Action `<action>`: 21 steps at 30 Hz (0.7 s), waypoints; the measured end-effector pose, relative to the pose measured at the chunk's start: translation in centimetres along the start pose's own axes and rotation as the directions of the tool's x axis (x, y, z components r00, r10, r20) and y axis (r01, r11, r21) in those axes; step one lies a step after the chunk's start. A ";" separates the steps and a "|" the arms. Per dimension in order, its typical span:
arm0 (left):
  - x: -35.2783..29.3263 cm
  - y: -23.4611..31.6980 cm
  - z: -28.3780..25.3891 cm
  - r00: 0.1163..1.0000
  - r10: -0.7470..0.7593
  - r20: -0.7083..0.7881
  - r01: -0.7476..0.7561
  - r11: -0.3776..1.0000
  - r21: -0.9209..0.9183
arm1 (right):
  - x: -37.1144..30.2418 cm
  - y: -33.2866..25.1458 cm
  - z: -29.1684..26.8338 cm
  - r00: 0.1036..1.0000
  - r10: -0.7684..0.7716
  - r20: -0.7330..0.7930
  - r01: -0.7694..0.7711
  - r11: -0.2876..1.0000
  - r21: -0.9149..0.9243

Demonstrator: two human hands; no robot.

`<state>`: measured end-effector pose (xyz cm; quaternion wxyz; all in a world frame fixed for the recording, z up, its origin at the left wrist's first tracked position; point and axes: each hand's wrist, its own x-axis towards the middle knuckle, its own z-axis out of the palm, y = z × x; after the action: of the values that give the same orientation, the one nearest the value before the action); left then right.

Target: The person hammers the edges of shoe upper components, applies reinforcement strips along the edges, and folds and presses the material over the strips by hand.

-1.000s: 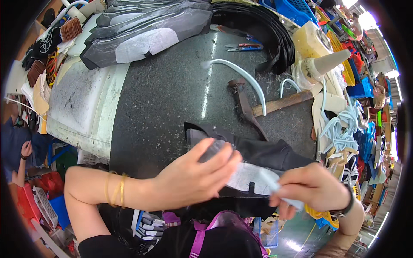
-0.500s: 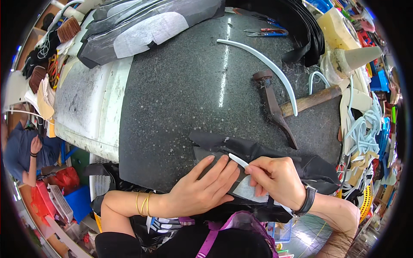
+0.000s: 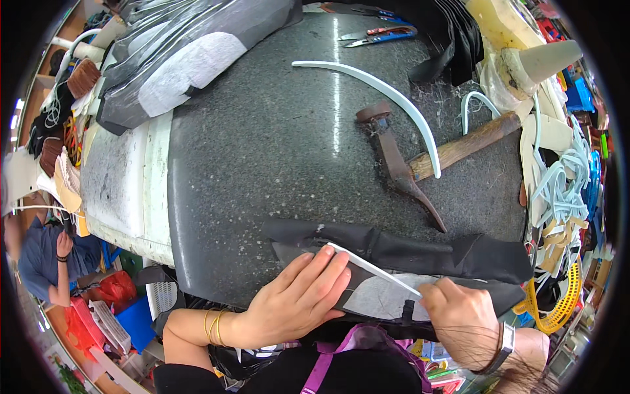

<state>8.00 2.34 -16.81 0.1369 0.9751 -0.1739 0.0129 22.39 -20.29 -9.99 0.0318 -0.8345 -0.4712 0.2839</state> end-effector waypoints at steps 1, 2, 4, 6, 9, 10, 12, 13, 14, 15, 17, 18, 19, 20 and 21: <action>0.2 0.1 -0.4 0.999 -0.010 0.032 0.010 1.000 0.008 | 0.1 0.8 0.0 1.000 -0.025 0.005 0.025 0.996 0.089; 0.5 0.2 -0.7 0.998 -0.013 0.062 0.012 1.000 0.012 | 0.1 1.4 -0.1 0.999 -0.042 0.008 0.040 0.984 0.176; 0.4 0.3 -0.7 0.998 -0.009 0.070 0.009 1.000 -0.005 | 0.3 2.1 0.2 1.000 -0.014 0.015 0.010 0.974 0.226; 0.3 0.5 -0.5 0.998 -0.049 0.047 0.050 0.998 -0.023 | 0.8 3.0 0.5 1.000 0.005 0.012 -0.009 0.942 0.336; 1.4 1.6 -0.4 0.990 -0.144 -0.010 0.143 0.989 -0.031 | 1.8 3.3 0.3 0.998 0.051 0.043 -0.065 0.894 0.444; 1.8 1.9 -0.4 0.983 -0.177 -0.049 0.175 0.984 -0.029 | 2.1 3.4 0.1 0.996 0.057 0.070 -0.084 0.868 0.490; 2.7 2.4 -0.5 0.985 -0.158 -0.067 0.162 0.984 0.069 | 2.6 3.2 -0.1 0.989 0.087 0.117 -0.135 0.853 0.504; 3.1 2.8 -1.6 0.979 -0.202 0.018 0.198 0.971 0.133 | 2.9 3.2 -0.2 0.993 0.080 0.087 -0.112 0.863 0.493; 3.8 3.4 -2.2 0.964 -0.245 0.104 0.223 0.956 0.191 | 3.0 3.3 0.1 0.995 0.079 0.063 -0.100 0.870 0.483; 4.2 4.2 -2.2 0.967 -0.233 0.100 0.199 0.943 0.268 | 3.2 3.6 0.4 0.993 0.095 0.071 -0.118 0.862 0.493; 4.9 5.5 -1.5 0.995 -0.078 0.055 0.055 0.937 0.345 | 3.2 3.7 0.8 0.995 0.083 0.046 -0.095 0.864 0.495; 5.2 5.7 -0.9 0.998 0.000 0.063 -0.020 0.947 0.321 | 3.1 3.6 0.9 0.998 0.064 0.011 -0.061 0.866 0.495; 5.1 5.6 -0.6 0.998 0.008 0.062 -0.028 0.945 0.327 | 3.0 3.4 0.8 0.999 0.049 -0.003 -0.041 0.875 0.481; 5.0 5.3 -0.3 0.998 0.006 0.060 -0.020 0.968 0.248 | 2.7 3.4 0.9 0.998 0.056 -0.008 -0.045 0.874 0.483; 4.9 5.0 -0.2 0.998 0.004 0.060 -0.014 0.985 0.169 | 2.4 3.4 1.2 0.998 0.056 -0.041 -0.029 0.874 0.486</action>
<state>10.94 -3.72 -14.93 0.0481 0.9824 -0.1805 -0.0006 25.38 -20.52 -13.19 0.2463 -0.8174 -0.3657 0.3709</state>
